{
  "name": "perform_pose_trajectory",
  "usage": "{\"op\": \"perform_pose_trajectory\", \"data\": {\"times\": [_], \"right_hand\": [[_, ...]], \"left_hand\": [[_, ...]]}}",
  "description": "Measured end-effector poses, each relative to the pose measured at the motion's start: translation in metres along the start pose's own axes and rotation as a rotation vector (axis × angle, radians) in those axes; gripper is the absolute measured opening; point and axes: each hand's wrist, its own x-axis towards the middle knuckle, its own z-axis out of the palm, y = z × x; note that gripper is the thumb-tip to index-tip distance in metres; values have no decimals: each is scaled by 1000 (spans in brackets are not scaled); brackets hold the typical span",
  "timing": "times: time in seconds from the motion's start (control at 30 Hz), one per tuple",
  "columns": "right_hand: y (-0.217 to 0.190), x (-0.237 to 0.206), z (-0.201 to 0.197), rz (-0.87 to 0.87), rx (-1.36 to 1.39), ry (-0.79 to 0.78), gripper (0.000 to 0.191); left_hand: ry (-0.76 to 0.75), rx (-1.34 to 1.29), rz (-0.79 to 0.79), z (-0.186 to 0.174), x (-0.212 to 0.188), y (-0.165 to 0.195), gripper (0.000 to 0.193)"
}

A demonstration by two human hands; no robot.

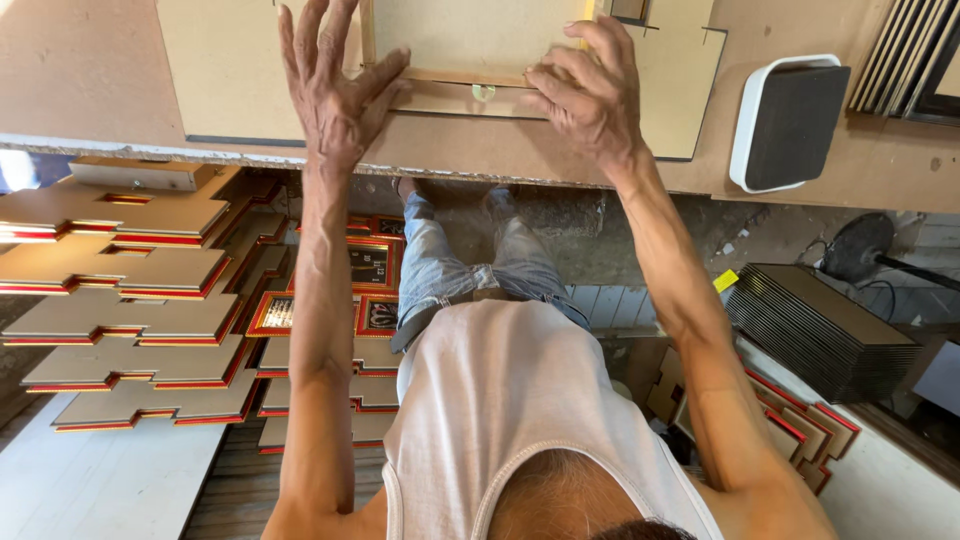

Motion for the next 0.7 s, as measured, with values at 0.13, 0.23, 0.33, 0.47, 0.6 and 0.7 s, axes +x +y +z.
{"op": "perform_pose_trajectory", "data": {"times": [0.13, 0.23, 0.33, 0.47, 0.6, 0.7], "right_hand": [[22, -5, 1, -108, -20, 34, 19], [27, -14, -10, -129, -79, 27, 17], [22, -15, -12, -105, -86, -40, 20], [18, -11, -15, -117, -118, -52, 23], [12, -6, -24, -127, -196, -88, 20], [2, 11, -12, -116, -51, -68, 33]], "left_hand": [[-40, 110, 133, -18, 11, -20, 34], [-60, 107, 180, -19, 15, -29, 34], [-68, 131, 238, -14, 16, -33, 37], [-72, 244, 282, -17, 15, -34, 29], [-129, 258, 240, -26, 21, -16, 22], [-223, 72, 183, -16, 36, 18, 30]]}}
